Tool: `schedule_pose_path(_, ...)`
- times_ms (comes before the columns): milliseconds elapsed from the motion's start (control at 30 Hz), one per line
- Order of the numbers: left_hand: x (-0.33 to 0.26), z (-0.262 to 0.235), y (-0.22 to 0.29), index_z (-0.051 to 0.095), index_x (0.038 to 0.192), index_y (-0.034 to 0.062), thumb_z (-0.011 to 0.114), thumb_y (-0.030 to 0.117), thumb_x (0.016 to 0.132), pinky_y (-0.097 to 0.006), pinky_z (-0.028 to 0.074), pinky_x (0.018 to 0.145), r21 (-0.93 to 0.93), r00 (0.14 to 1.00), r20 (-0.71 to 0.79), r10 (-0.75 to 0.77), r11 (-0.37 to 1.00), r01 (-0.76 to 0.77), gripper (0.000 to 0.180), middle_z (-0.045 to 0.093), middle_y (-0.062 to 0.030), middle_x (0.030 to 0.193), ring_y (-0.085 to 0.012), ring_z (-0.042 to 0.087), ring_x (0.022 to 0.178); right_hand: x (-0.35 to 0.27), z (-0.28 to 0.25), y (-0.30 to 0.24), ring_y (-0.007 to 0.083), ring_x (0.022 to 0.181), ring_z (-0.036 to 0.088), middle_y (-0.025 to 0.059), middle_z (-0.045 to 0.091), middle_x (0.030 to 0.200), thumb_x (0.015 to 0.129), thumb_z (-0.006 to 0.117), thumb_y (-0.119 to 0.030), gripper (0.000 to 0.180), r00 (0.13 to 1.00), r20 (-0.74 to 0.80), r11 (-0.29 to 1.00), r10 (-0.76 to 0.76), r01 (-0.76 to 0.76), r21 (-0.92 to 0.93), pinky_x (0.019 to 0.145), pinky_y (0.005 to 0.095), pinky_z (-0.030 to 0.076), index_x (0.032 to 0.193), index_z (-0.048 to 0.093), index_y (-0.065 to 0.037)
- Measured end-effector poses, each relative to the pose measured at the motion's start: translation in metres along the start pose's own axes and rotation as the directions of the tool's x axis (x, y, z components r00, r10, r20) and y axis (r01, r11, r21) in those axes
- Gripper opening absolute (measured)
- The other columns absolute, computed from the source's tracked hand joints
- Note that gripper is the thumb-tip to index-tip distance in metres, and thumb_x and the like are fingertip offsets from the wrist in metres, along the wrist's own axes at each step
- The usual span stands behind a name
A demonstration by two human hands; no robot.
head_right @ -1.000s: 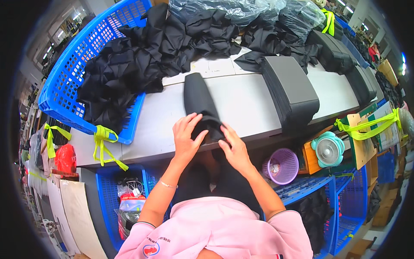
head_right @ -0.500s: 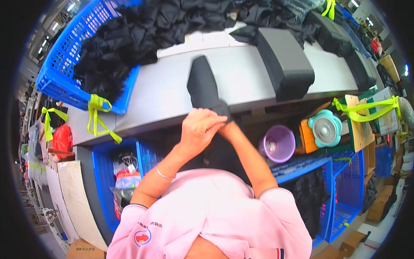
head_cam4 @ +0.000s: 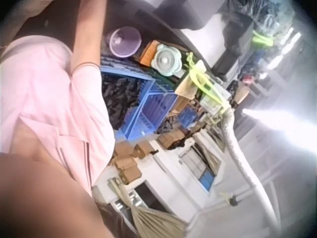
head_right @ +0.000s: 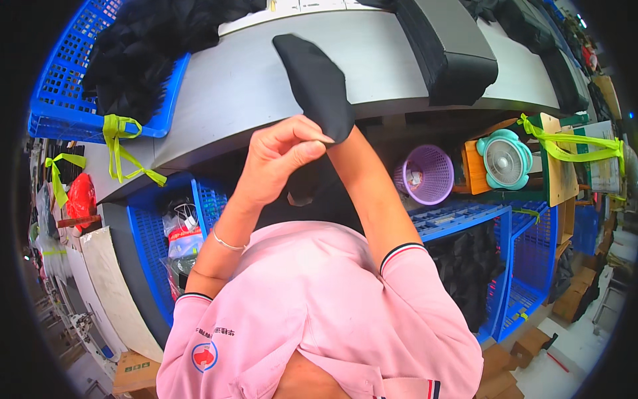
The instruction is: Folding black fabric components and inserting internal supports or panels at a factory workstation.
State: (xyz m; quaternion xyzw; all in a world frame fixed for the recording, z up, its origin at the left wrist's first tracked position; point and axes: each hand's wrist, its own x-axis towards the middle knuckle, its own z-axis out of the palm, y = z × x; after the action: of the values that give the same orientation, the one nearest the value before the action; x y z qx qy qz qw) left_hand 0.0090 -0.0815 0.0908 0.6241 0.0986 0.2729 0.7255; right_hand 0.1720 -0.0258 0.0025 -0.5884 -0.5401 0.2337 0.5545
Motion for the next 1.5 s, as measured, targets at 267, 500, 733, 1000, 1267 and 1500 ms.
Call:
schedule_pose_path(267, -0.004, -0.014, -0.002, 0.072, 0.101, 0.0000, 0.069, 0.005, 0.093, -0.023, 0.047, 0.077, -0.051, 0.977, 0.096, -0.191, 0.979, 0.197, 0.010, 0.064, -0.0020, 0.093, -0.0080, 0.059, 0.084, 0.046, -0.007, -0.001, 0.0115, 0.087, 0.060, 0.0012, 0.067, 0.097, 0.096, 0.062, -0.027, 0.025, 0.978, -0.017, 0.904, 0.208, -0.186, 0.384, 0.077, 0.0305, 0.050, 0.112, 0.068, -0.008)
schedule_pose_path(500, -0.005, -0.022, -0.013, 0.070, 0.102, 0.0018, 0.061, 0.006, 0.097, -0.022, 0.049, 0.075, 0.227, 0.993, -0.120, 0.001, 0.974, 0.026, 0.011, 0.066, -0.0005, 0.094, -0.0074, 0.061, 0.085, 0.025, -0.025, 0.022, 0.0123, 0.102, 0.061, 0.0036, 0.066, 0.109, 0.100, 0.059, -0.016, 0.029, 0.971, -0.210, 0.992, -0.116, 0.122, 0.015, 0.090, 0.0225, 0.049, 0.127, 0.061, -0.004)
schedule_pose_path(733, 0.062, -0.076, -0.057, 0.069, 0.102, -0.0007, 0.061, 0.013, 0.100, -0.021, 0.047, 0.077, 0.224, 0.722, -0.660, 0.208, 0.972, -0.075, 0.017, 0.067, 0.0001, 0.093, -0.0048, 0.057, 0.083, 0.004, 0.043, -0.052, 0.0176, 0.095, 0.061, 0.0072, 0.062, 0.104, 0.098, 0.054, -0.014, 0.012, 0.978, -0.186, 0.977, 0.092, -0.125, -0.174, 0.077, 0.0309, 0.049, 0.106, 0.058, -0.005)
schedule_pose_path(1000, 0.081, -0.082, -0.097, 0.073, 0.092, -0.0008, 0.067, 0.012, 0.093, -0.023, 0.048, 0.072, 0.088, 0.759, -0.638, 0.127, 0.992, -0.091, 0.014, 0.070, -0.0009, 0.080, -0.0070, 0.059, 0.075, -0.058, 0.052, -0.043, 0.0148, 0.110, 0.055, 0.0060, 0.058, 0.119, 0.104, 0.049, -0.013, 0.023, 0.951, -0.261, 0.926, 0.167, -0.061, 0.372, 0.092, 0.0292, 0.046, 0.121, 0.054, 0.000)
schedule_pose_path(1267, 0.094, -0.172, -0.089, 0.072, 0.091, -0.0022, 0.067, 0.017, 0.093, -0.027, 0.047, 0.061, 0.305, 0.506, -0.824, 0.254, 0.952, 0.017, 0.020, 0.064, 0.0005, 0.070, -0.0093, 0.054, 0.063, -0.157, 0.034, -0.113, 0.0349, 0.129, 0.048, 0.0215, 0.045, 0.137, 0.098, 0.050, -0.004, 0.009, 0.969, 0.182, 0.980, 0.167, -0.183, 0.080, 0.104, 0.0372, 0.041, 0.103, 0.049, 0.004)
schedule_pose_path(1500, 0.073, -0.123, -0.043, 0.070, 0.102, -0.0042, 0.067, 0.013, 0.096, -0.022, 0.047, 0.071, 0.048, 0.674, -0.717, 0.175, 0.978, -0.204, 0.019, 0.067, -0.0012, 0.088, -0.0069, 0.058, 0.078, -0.169, -0.027, -0.086, 0.0246, 0.113, 0.064, 0.0149, 0.052, 0.133, 0.103, 0.054, -0.020, 0.031, 0.929, 0.148, 0.730, 0.340, -0.360, 0.580, 0.098, 0.0372, 0.054, 0.122, 0.057, 0.005)
